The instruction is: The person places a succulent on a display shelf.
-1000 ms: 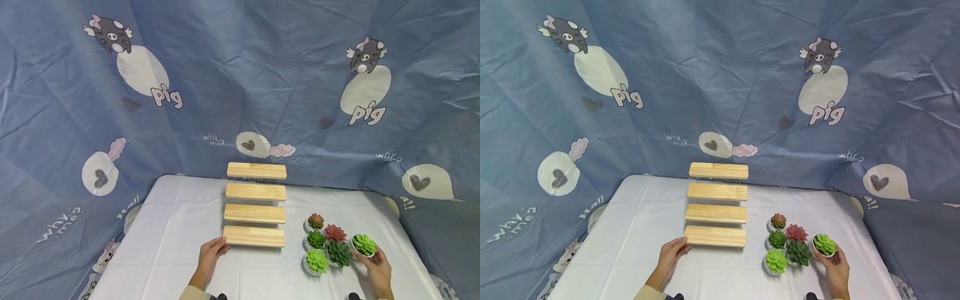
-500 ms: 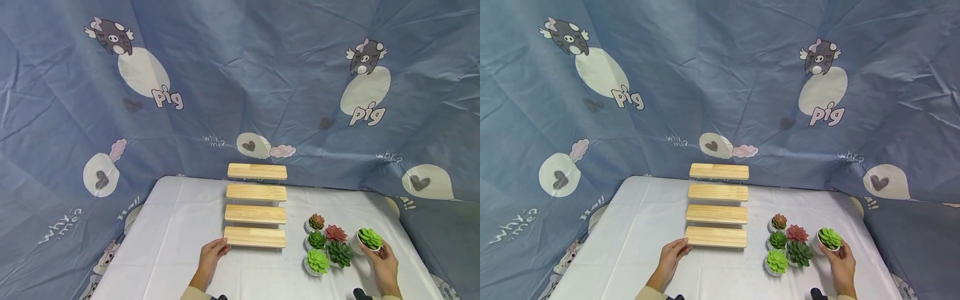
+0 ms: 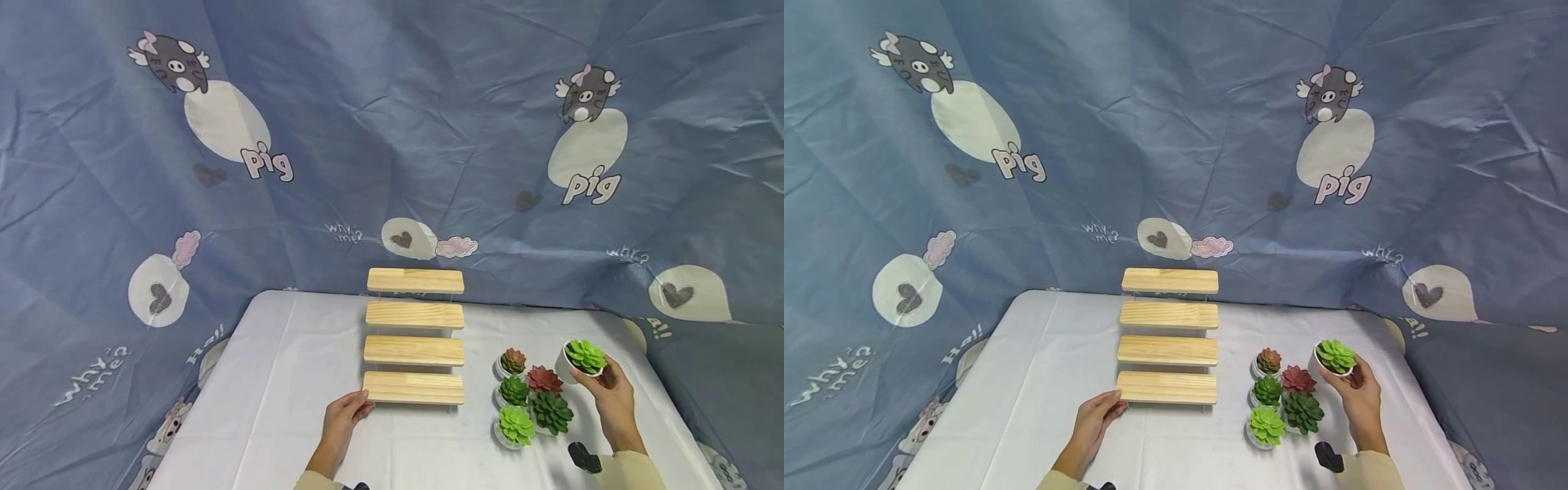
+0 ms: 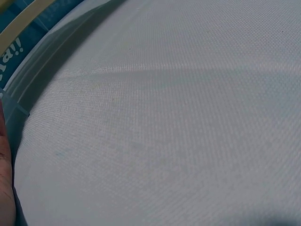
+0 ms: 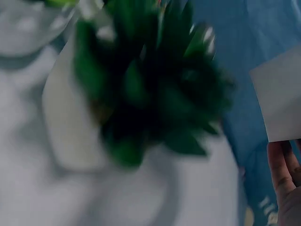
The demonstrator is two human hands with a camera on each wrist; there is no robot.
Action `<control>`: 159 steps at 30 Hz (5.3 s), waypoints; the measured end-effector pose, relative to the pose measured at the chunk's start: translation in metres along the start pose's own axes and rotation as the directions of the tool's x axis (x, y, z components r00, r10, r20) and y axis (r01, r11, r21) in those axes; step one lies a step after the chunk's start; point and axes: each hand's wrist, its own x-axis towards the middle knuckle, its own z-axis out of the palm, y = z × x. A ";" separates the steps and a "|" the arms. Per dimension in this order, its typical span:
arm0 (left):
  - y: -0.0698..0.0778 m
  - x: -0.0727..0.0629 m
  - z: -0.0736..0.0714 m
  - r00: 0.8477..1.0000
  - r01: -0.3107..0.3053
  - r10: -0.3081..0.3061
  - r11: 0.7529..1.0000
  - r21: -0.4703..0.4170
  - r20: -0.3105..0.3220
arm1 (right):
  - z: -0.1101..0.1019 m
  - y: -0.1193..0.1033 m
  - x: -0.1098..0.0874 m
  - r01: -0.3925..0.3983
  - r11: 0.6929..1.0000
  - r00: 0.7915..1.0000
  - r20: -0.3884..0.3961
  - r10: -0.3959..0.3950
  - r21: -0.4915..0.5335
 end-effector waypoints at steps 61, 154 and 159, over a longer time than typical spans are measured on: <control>0.004 -0.002 -0.003 0.999 0.027 -0.028 1.000 0.003 0.034 | 0.246 -0.194 -0.016 0.179 0.980 0.864 0.462 -0.198 0.085; 0.002 -0.005 -0.003 0.999 0.007 -0.005 0.999 -0.041 0.051 | 0.344 -0.194 -0.013 0.165 0.986 0.816 0.562 -0.136 -0.002; 0.004 -0.004 -0.003 0.999 0.022 -0.020 0.999 -0.025 0.045 | 0.326 -0.191 -0.012 0.181 0.982 0.805 0.567 -0.177 0.049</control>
